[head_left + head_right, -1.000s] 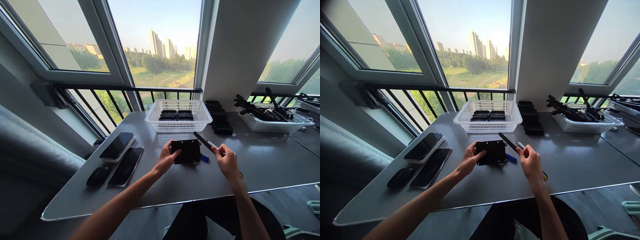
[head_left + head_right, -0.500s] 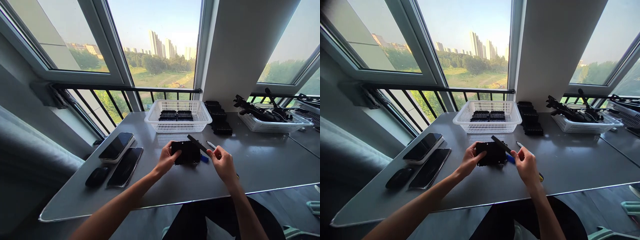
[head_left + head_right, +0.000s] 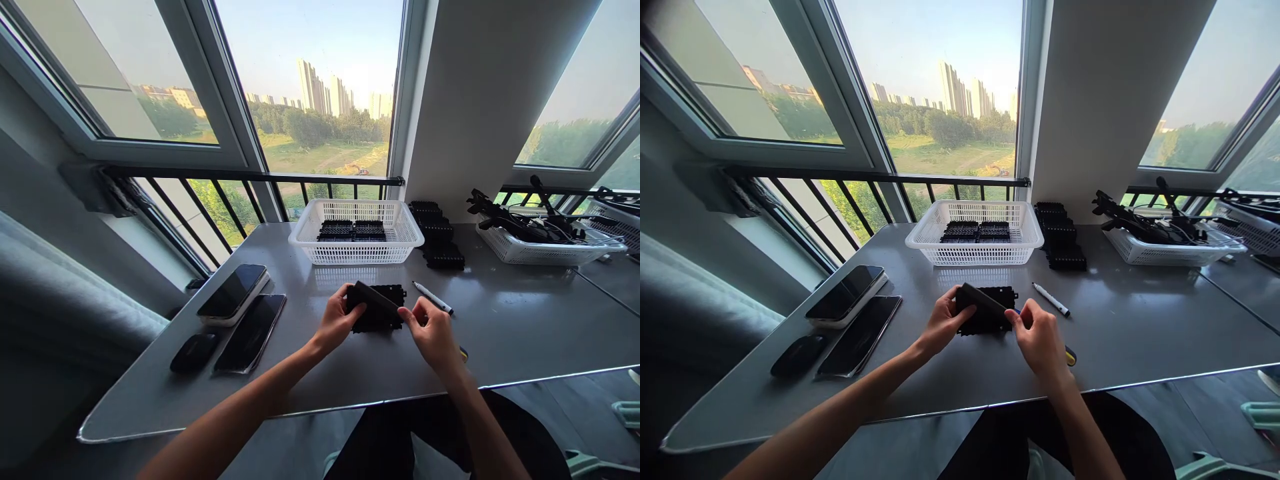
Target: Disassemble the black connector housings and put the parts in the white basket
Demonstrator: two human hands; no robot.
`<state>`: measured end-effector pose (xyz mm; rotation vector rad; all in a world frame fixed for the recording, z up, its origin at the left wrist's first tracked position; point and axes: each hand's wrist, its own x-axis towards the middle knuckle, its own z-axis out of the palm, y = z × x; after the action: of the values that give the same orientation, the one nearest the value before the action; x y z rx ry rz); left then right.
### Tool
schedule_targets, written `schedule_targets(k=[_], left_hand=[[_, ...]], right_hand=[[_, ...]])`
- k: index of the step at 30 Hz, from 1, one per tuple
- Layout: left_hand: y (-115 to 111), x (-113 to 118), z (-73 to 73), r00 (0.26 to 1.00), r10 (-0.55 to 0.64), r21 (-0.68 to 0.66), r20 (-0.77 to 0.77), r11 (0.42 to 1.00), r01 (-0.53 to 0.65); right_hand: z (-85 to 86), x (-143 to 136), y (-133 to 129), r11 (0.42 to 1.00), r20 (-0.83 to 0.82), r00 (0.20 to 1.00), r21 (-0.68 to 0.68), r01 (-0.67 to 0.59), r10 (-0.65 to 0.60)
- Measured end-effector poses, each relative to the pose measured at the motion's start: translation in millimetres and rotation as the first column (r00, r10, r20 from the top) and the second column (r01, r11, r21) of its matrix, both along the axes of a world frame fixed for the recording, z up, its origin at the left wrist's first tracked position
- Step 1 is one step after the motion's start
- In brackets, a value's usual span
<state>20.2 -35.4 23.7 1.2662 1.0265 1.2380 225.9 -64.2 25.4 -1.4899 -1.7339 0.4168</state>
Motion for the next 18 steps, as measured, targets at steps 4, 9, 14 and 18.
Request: schedule_targets(k=[4, 9, 14, 18], left_hand=[[-4, 3, 0.5, 1.000, -0.008, 0.021, -0.001, 1.000, 0.008], [0, 1, 0.4, 1.000, 0.005, 0.006, 0.030, 1.000, -0.005], [-4, 4, 1.7, 1.000, -0.002, 0.054, -0.029, 0.999, 0.003], [-7, 6, 1.9, 1.000, 0.006, 0.057, -0.025, 0.998, -0.005]], right_hand=[[-2.5, -8, 0, 0.999, 0.019, 0.999, -0.020, -0.030, 0.031], [-0.4, 8, 7, 0.998, -0.011, 0.998, 0.003, 0.064, -0.064], [3.7, -8, -6, 0.998, -0.007, 0.999, -0.039, -0.046, 0.046], [3.2, -17, -8, 0.998, 0.027, 0.999, -0.049, -0.036, 0.038]])
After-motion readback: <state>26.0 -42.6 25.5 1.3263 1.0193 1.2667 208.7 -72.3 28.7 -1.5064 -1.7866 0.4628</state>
